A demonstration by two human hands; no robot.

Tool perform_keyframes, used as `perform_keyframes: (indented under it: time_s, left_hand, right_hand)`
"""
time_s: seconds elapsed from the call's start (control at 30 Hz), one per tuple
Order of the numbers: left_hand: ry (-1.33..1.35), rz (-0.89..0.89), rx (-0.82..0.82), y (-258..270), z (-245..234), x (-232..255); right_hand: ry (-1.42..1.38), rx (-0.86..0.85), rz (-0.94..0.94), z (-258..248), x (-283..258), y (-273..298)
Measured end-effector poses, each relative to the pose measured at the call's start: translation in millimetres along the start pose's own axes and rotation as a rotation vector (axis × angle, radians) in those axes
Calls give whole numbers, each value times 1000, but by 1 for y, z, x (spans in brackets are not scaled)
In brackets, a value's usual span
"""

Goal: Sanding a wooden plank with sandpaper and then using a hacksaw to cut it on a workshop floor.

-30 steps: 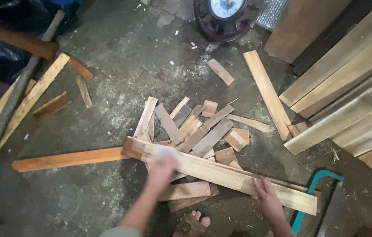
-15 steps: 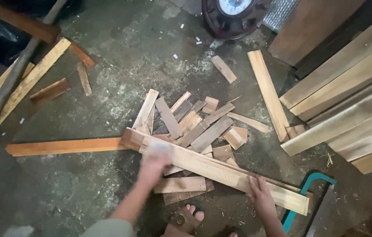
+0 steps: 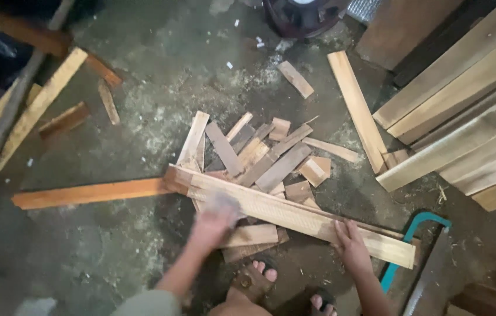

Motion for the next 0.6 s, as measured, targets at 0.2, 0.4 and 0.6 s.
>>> perform_keyframes:
  time_s: [0.2,0.4,0.6]
  left_hand:
    - [-1211,273,685,-52,-61,-88]
    - [-1118,562,131,-44,71,-50]
    - [-858,434,643,-44,-45,-61]
  right_hand:
    - [-25,-161,136,-2,-5,-2]
    - [34,-109,86,-2,-3,-10]
    - [5,-65,6,-2,-3,-6]
Point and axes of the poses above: each hand's wrist, its own y-axis away from the middle knuckle, its own z-axis out of the palm, x = y × z, the point moved 9 cm from there along -y, towards the middle knuckle, and after that the axes turned 3 degrees about -z, right-handed, at the moved point
